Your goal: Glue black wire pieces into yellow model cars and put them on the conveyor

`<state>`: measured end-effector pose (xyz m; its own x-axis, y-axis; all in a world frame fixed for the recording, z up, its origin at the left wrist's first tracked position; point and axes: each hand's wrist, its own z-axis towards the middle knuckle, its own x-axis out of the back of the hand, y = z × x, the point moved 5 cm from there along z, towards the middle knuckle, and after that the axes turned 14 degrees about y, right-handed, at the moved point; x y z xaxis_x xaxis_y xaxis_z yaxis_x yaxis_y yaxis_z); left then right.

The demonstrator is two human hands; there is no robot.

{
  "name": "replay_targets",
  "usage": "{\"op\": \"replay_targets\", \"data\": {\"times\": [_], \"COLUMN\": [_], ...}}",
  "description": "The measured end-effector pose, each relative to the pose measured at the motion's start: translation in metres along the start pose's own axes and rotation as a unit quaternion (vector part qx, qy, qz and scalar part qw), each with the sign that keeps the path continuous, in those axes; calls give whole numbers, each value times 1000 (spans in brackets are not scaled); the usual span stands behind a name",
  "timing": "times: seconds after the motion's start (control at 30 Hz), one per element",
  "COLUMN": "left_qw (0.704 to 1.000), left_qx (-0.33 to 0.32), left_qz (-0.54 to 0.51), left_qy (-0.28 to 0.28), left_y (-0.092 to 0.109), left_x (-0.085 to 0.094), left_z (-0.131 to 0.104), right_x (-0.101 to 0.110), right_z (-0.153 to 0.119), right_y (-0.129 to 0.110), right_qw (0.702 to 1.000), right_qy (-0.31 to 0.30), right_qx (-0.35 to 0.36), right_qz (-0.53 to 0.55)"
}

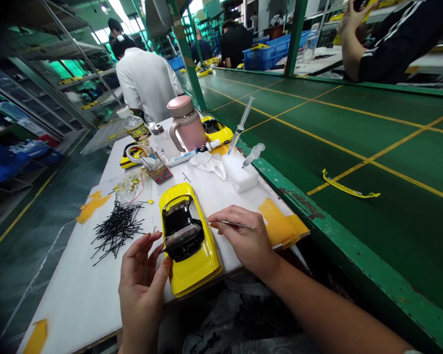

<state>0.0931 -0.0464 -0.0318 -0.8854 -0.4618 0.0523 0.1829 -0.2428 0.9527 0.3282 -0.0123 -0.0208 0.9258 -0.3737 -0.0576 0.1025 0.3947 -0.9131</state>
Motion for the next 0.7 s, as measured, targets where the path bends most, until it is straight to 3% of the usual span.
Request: {"op": "replay_targets", "data": {"times": [0.37, 0.53, 0.63, 0.7], "left_qw": [1000, 1000, 1000, 997], "left_qx": [-3, -1, -28, -71], "left_qz": [-11, 7, 9, 28], "left_qy": [-3, 5, -1, -19], "left_y": [-2, -3, 1, 5], "left_x": [-1, 0, 3, 3], "left_z": [0, 0, 1, 1], "right_x": [0, 7, 16, 12], "right_z": [0, 1, 6, 13], "right_y": [-3, -3, 0, 4], "right_qw": [1000, 999, 993, 993], "right_qy": [-3, 49, 107, 85], "right_qx": [14, 4, -22, -65], "right_qz": [10, -15, 39, 45]}}
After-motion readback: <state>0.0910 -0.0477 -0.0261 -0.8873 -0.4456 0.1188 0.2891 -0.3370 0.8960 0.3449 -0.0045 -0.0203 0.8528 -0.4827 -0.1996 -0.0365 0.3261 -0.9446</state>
